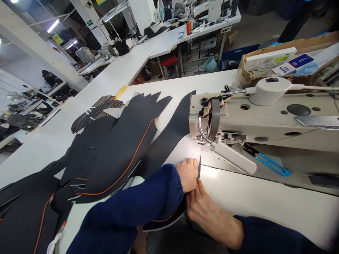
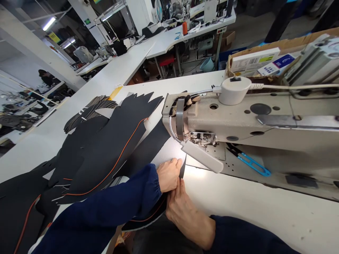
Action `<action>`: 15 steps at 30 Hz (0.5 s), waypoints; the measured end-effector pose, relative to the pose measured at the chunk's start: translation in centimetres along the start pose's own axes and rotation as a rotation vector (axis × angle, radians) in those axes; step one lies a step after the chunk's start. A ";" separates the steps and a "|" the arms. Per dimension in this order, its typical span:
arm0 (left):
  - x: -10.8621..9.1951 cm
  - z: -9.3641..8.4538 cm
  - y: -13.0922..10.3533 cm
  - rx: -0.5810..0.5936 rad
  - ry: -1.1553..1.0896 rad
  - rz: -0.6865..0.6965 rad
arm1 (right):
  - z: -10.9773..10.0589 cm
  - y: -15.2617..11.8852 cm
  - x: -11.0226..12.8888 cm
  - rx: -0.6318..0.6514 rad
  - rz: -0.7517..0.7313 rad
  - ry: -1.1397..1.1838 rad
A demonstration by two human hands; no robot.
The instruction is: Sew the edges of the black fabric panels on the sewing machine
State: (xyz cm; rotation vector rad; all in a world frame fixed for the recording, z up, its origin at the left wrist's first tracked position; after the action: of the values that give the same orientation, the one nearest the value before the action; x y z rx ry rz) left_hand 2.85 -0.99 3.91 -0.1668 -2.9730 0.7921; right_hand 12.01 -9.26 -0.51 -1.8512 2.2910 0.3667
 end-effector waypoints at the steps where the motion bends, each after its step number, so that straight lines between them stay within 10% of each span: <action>1: -0.1 0.0 0.4 -0.013 0.001 0.001 | -0.1 0.1 0.3 -0.007 0.000 0.000; 7: -0.5 -0.5 2.4 -0.079 -0.009 -0.012 | 0.8 0.4 2.8 -0.197 -0.021 -0.021; 15: 0.1 0.2 0.8 -0.022 -0.017 0.031 | -0.8 1.1 -0.9 0.036 -0.087 0.016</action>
State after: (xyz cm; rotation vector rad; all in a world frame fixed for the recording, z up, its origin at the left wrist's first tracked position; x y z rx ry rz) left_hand 2.82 -0.41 3.39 -0.2090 -3.0031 0.7676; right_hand 11.10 -8.40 0.62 -1.9358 2.2030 0.2967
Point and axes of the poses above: each hand's wrist, its own y-axis towards the middle knuckle, its own z-axis out of the palm, x = y × z, the point moved 2 cm from there along y, towards the middle knuckle, and after that the axes turned 14 degrees about -z, right-handed, at the moved point
